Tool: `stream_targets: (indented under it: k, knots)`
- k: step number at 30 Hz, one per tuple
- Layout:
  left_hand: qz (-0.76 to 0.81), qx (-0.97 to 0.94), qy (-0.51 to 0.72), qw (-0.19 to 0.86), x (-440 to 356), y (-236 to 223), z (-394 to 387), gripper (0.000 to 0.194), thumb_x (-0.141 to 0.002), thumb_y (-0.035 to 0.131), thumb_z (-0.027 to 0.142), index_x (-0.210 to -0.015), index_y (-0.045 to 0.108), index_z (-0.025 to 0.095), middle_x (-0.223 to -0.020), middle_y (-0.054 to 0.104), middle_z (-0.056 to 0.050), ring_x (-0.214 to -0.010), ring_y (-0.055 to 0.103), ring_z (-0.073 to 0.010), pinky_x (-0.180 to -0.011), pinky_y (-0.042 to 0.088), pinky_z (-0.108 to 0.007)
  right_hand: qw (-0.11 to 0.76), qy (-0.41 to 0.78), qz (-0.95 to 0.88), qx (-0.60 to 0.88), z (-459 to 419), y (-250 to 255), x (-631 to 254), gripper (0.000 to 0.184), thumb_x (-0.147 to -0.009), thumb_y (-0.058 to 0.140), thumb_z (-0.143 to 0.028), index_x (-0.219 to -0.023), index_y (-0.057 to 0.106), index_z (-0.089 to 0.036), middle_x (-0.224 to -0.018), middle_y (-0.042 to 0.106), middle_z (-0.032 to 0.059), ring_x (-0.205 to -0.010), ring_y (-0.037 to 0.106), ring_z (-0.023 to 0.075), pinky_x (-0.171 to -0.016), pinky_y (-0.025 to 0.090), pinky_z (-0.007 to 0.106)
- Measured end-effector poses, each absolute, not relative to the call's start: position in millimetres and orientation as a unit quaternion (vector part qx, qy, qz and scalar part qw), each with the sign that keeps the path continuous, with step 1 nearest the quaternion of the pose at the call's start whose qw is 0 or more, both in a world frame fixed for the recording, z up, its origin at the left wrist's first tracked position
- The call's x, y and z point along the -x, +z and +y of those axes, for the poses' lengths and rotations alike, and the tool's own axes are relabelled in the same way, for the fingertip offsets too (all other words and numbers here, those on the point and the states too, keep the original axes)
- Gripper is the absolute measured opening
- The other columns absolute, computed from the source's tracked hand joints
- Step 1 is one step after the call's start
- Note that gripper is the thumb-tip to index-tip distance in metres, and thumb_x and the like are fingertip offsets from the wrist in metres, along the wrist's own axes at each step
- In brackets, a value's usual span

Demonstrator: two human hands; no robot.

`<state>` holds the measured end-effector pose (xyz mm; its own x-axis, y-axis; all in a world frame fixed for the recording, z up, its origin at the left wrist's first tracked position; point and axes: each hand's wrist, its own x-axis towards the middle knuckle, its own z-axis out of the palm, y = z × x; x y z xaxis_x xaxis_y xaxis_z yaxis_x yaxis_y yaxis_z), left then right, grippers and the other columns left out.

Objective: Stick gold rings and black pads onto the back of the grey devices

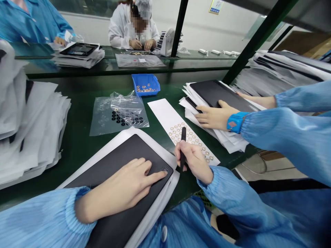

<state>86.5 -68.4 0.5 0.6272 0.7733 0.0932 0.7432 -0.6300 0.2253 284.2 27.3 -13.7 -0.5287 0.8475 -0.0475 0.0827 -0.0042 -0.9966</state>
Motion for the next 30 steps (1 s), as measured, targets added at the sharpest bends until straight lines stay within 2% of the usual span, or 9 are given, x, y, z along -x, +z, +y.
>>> stream_targets:
  k: [3, 5, 8, 12, 23, 27, 30]
  knots:
    - [0.423, -0.898, 0.088, 0.087, -86, 1, -68, 0.052, -0.084, 0.046, 0.004, -0.131, 0.046, 0.024, -0.083, 0.046, -0.003, -0.071, 0.044, -0.0195, -0.063, 0.036, -0.029, 0.295, 0.654, -0.623, 0.311, 28, -16, -282, 0.049, -0.07, 0.065, -0.065, -0.074, 0.049, -0.019, -0.062, 0.057, -0.0032, -0.048, 0.058, 0.0097, -0.049, 0.05, 0.023]
    - [0.423, -0.897, 0.089, 0.093, -86, 0, -69, 0.052, -0.084, 0.044, 0.004, -0.132, 0.045, 0.024, -0.083, 0.046, -0.003, -0.071, 0.044, -0.0196, -0.063, 0.035, -0.029, 0.3, 0.661, -0.621, 0.296, 27, -16, -282, 0.046, -0.07, 0.07, -0.058, -0.082, 0.049, -0.02, -0.071, 0.059, -0.0019, -0.057, 0.062, 0.0111, -0.059, 0.054, 0.026]
    - [0.425, -0.895, 0.09, 0.099, -86, -1, -69, 0.05, -0.085, 0.044, 0.005, -0.131, 0.045, 0.024, -0.083, 0.046, -0.003, -0.072, 0.044, -0.0199, -0.064, 0.036, -0.029, 0.307, 0.65, -0.632, 0.288, 26, -17, -284, 0.043, -0.075, 0.068, -0.056, -0.087, 0.048, -0.02, -0.078, 0.061, 0.0007, -0.063, 0.062, 0.0118, -0.063, 0.054, 0.028]
    - [0.422, -0.896, 0.097, 0.1, -86, -2, -69, 0.05, -0.085, 0.044, 0.004, -0.131, 0.046, 0.023, -0.083, 0.046, -0.003, -0.072, 0.044, -0.02, -0.064, 0.035, -0.029, 0.308, 0.641, -0.646, 0.277, 26, -17, -286, 0.042, -0.077, 0.065, -0.058, -0.087, 0.048, -0.02, -0.078, 0.062, 0.0023, -0.066, 0.062, 0.0135, -0.065, 0.054, 0.03]
    - [0.427, -0.892, 0.113, 0.098, -85, -1, -68, 0.055, -0.083, 0.042, 0.002, -0.133, 0.045, 0.025, -0.087, 0.051, -0.004, -0.074, 0.05, -0.0202, -0.066, 0.041, -0.029, 0.313, 0.637, -0.645, 0.282, 28, -20, -285, 0.044, -0.075, 0.066, -0.06, -0.082, 0.049, -0.02, -0.073, 0.061, 0.0018, -0.06, 0.06, 0.013, -0.063, 0.055, 0.03]
    - [0.417, -0.89, 0.171, 0.07, -81, -16, -72, 0.061, -0.082, 0.039, 0.005, -0.137, 0.042, 0.032, -0.092, 0.058, -0.004, -0.081, 0.058, -0.0205, -0.072, 0.046, -0.029, 0.315, 0.654, -0.624, 0.289, 27, -24, -283, 0.052, -0.066, 0.067, -0.067, -0.078, 0.048, -0.02, -0.068, 0.06, -0.0003, -0.053, 0.058, 0.0112, -0.057, 0.053, 0.028]
    - [0.429, -0.879, 0.208, 0.031, -74, -39, -72, 0.062, -0.086, 0.036, 0.014, -0.141, 0.035, 0.043, -0.1, 0.062, -0.002, -0.088, 0.062, -0.0231, -0.074, 0.049, -0.031, 0.32, 0.673, -0.611, 0.266, 29, -26, -282, 0.055, -0.062, 0.069, -0.068, -0.077, 0.047, -0.02, -0.065, 0.059, -0.0017, -0.05, 0.057, 0.01, -0.052, 0.05, 0.025]
